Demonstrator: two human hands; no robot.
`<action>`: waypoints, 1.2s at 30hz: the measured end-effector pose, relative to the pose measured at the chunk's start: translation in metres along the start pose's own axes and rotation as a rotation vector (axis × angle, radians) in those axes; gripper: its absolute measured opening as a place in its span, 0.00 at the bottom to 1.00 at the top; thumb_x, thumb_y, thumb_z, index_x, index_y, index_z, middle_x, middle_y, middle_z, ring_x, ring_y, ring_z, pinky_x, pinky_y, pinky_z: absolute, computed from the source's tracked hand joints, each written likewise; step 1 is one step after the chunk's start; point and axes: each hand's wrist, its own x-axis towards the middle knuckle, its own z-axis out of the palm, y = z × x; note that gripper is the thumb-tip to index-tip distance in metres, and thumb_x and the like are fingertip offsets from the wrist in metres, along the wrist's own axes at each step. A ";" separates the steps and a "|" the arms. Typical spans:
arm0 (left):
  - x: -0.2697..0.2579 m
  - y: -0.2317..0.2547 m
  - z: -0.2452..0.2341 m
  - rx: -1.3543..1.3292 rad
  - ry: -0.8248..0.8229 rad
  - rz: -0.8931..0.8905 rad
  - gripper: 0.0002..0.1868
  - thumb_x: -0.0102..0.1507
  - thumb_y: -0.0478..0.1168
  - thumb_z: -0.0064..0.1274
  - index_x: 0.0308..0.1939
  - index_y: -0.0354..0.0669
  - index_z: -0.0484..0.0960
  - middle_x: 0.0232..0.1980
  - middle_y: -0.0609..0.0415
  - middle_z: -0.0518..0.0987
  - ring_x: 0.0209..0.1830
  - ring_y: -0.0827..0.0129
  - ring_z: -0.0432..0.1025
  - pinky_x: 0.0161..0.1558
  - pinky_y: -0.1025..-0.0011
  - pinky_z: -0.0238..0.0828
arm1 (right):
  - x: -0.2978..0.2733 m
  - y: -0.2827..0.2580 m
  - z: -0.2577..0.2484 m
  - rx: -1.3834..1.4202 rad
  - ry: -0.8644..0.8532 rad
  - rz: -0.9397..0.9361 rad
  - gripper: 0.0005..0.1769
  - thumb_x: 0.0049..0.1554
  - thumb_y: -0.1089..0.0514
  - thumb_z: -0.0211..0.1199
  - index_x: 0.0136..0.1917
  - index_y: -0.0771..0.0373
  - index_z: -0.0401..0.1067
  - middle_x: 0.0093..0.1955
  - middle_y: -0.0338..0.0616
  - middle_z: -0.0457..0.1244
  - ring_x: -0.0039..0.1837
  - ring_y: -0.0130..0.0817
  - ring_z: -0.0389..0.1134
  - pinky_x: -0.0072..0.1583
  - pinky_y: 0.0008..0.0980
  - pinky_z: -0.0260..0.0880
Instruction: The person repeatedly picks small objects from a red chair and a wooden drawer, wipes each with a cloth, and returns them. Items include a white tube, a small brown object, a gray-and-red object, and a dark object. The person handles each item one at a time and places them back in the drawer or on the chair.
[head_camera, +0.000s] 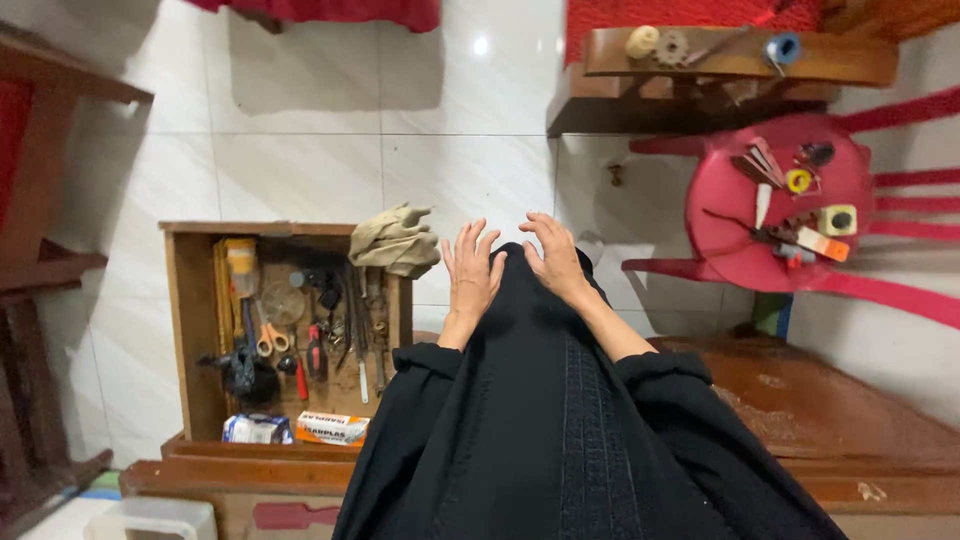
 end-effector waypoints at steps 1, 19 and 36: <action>0.002 0.008 0.004 -0.001 -0.013 0.015 0.21 0.71 0.51 0.54 0.67 0.59 0.75 0.77 0.55 0.67 0.80 0.53 0.59 0.75 0.32 0.45 | -0.002 0.006 -0.008 0.001 0.013 0.015 0.19 0.61 0.57 0.65 0.65 0.47 0.72 0.71 0.44 0.64 0.76 0.49 0.63 0.70 0.53 0.63; 0.018 0.140 0.084 0.011 -0.250 0.153 0.22 0.71 0.50 0.54 0.69 0.58 0.73 0.78 0.54 0.65 0.81 0.52 0.57 0.74 0.29 0.46 | -0.065 0.135 -0.098 0.023 0.199 0.266 0.18 0.60 0.58 0.66 0.63 0.47 0.74 0.71 0.42 0.65 0.77 0.47 0.62 0.73 0.52 0.60; 0.026 0.244 0.146 0.109 -0.370 0.278 0.25 0.70 0.51 0.55 0.70 0.58 0.72 0.78 0.52 0.66 0.80 0.49 0.57 0.73 0.30 0.51 | -0.145 0.274 -0.153 -0.074 0.259 0.434 0.17 0.60 0.54 0.65 0.63 0.45 0.74 0.72 0.42 0.66 0.76 0.48 0.63 0.73 0.51 0.60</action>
